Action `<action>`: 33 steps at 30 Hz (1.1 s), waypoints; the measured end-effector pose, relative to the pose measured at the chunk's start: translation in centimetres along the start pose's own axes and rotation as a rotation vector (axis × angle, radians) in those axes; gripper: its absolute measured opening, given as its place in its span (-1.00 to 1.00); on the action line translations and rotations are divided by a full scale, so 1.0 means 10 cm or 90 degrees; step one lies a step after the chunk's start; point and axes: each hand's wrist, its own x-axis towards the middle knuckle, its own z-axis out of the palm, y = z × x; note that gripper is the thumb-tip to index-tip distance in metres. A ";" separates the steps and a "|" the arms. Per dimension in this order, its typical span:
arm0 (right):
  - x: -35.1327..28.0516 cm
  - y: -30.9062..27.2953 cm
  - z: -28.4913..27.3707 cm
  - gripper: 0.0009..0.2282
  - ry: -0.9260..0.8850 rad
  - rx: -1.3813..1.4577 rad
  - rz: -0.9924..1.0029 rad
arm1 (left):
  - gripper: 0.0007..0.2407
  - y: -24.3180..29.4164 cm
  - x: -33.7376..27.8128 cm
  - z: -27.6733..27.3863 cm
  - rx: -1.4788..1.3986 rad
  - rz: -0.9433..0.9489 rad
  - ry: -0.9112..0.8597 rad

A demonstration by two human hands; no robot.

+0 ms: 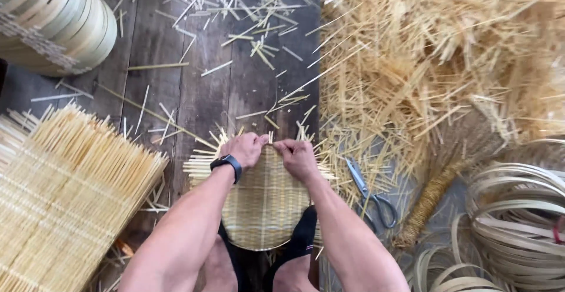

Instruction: The person sits on the floor of a bamboo workshop and assembles a round woven bamboo sieve. They lay a woven bamboo mat over a wooden mold, trim excess bamboo strips with scissors, tuck and weave the strips around the rim, and fit a bamboo ring around the edge.

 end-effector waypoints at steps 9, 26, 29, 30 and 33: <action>-0.44 -0.42 0.11 -0.58 0.149 -0.256 0.287 | -0.54 -0.23 0.41 0.19 -0.095 -0.012 -0.062; 0.34 -0.62 0.39 -0.58 -0.008 -0.102 -0.041 | -0.65 -0.45 0.07 0.29 -0.383 0.167 0.446; 0.36 -0.95 0.27 -0.53 -0.105 -0.297 0.104 | -0.67 -0.55 -0.39 0.48 -0.164 0.113 0.665; 0.33 -1.00 0.25 -0.48 -0.142 -0.317 0.121 | -0.63 -0.56 -0.52 0.51 -0.116 -0.003 0.564; 0.33 -1.05 0.27 -0.41 -0.195 -0.338 0.159 | -0.55 -0.43 -0.65 0.33 -0.113 -0.173 0.383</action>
